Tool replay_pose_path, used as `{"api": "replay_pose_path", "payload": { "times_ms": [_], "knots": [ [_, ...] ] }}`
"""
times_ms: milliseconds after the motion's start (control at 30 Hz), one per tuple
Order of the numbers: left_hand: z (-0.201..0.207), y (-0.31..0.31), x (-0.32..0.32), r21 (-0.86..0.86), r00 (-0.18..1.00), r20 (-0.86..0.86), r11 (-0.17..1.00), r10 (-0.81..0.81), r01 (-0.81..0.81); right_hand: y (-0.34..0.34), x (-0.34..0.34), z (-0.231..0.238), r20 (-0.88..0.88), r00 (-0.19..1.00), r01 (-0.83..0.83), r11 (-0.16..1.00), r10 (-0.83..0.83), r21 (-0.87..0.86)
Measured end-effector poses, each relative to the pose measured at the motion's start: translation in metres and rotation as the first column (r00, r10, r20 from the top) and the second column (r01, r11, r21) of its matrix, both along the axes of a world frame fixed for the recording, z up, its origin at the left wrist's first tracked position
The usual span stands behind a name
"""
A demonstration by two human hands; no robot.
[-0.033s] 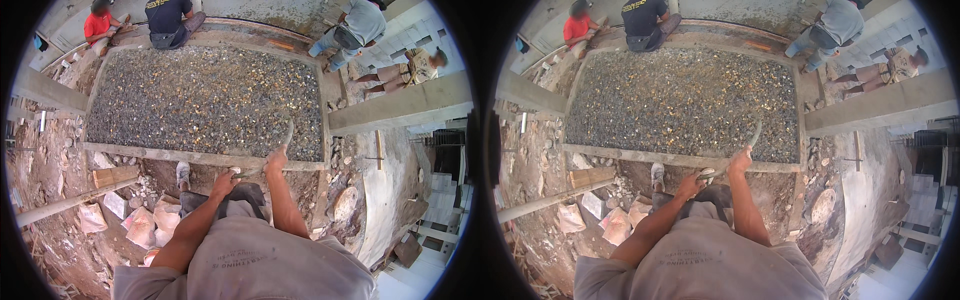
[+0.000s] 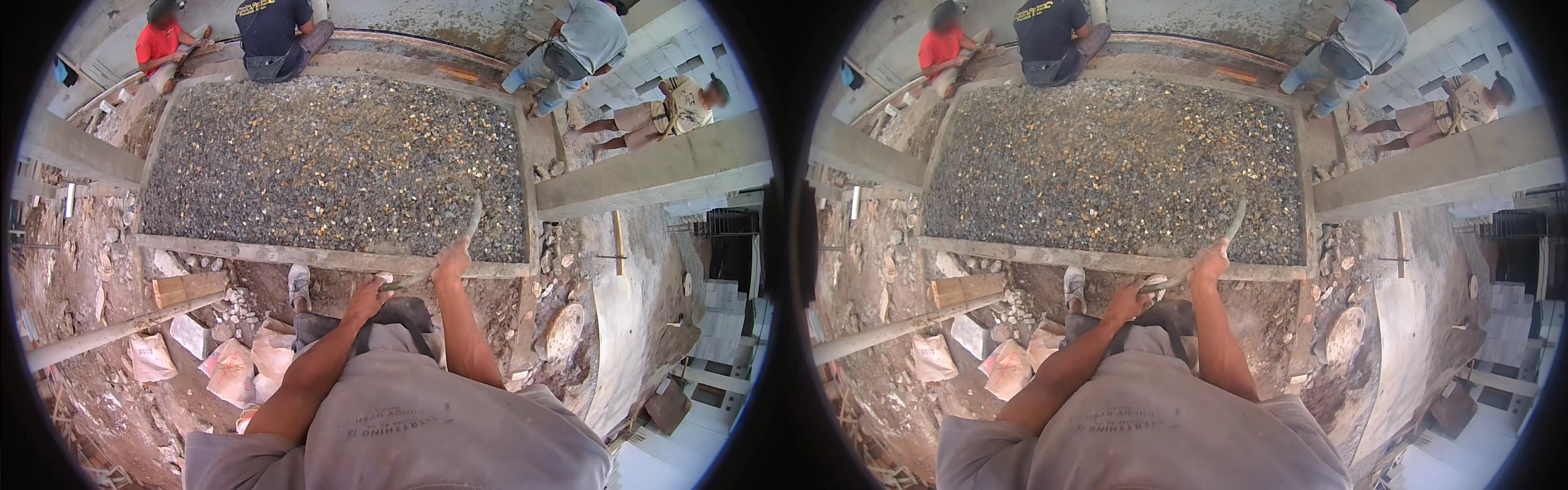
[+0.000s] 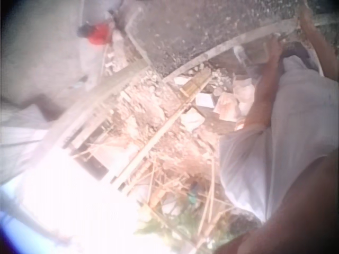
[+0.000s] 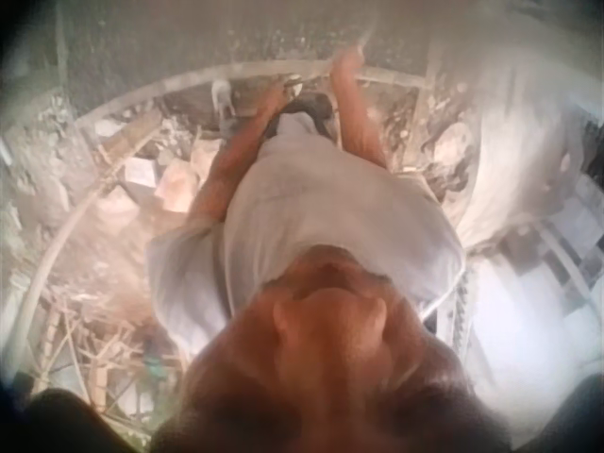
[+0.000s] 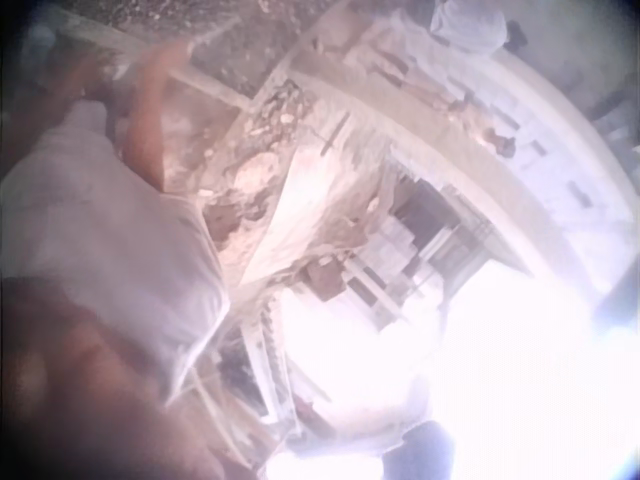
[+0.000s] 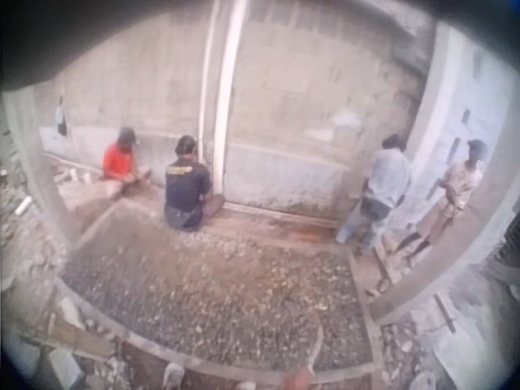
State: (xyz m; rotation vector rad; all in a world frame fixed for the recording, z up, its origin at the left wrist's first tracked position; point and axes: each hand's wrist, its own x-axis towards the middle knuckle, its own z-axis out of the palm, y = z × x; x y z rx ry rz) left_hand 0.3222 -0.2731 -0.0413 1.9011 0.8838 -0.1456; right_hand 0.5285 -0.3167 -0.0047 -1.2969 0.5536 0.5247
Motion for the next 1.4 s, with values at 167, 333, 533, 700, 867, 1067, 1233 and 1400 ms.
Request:
{"api": "replay_pose_path", "payload": {
  "times_ms": [167, 333, 533, 700, 867, 1067, 1233, 1400],
  "knots": [
    [0.007, 0.017, 0.008, 0.035, 0.991, 0.001, 0.991, -0.132, 0.132, -0.01, 0.007, 0.019, 0.042, 0.999, 0.012, 1.0, -0.013, 0.017],
    [0.01, 0.025, 0.004, 0.043, 0.978, -0.029, 0.978, -0.205, 0.206, -0.01, 0.026, 0.034, -0.031, 0.99, -0.13, 0.98, 0.136, 0.15],
    [0.023, 0.035, -0.007, 0.075, 0.976, -0.063, 0.974, -0.209, 0.213, 0.014, 0.035, 0.032, -0.101, 0.96, -0.249, 0.961, 0.261, 0.116],
    [0.009, 0.037, -0.033, 0.068, 0.999, -0.048, 0.997, -0.025, 0.028, 0.053, 0.017, 0.006, -0.146, 0.927, -0.332, 0.938, 0.344, 0.104],
    [-0.011, 0.036, -0.057, 0.134, 0.993, -0.085, 0.988, 0.085, -0.073, 0.087, -0.001, -0.013, -0.226, 0.885, -0.404, 0.913, 0.407, 0.064],
    [0.003, 0.043, -0.049, 0.182, 0.985, -0.084, 0.974, 0.15, -0.133, 0.122, 0.014, -0.025, -0.209, 0.87, -0.435, 0.895, 0.446, 0.101],
    [0.012, 0.062, -0.018, 0.124, 0.965, 0.054, 0.958, 0.255, -0.26, 0.156, 0.059, -0.03, -0.158, 0.859, -0.453, 0.867, 0.486, 0.207],
    [0.028, 0.089, 0.018, 0.017, 0.971, -0.011, 0.971, 0.237, -0.237, 0.193, 0.094, -0.016, -0.079, 0.896, -0.44, 0.897, 0.436, -0.043]
  ]
}}
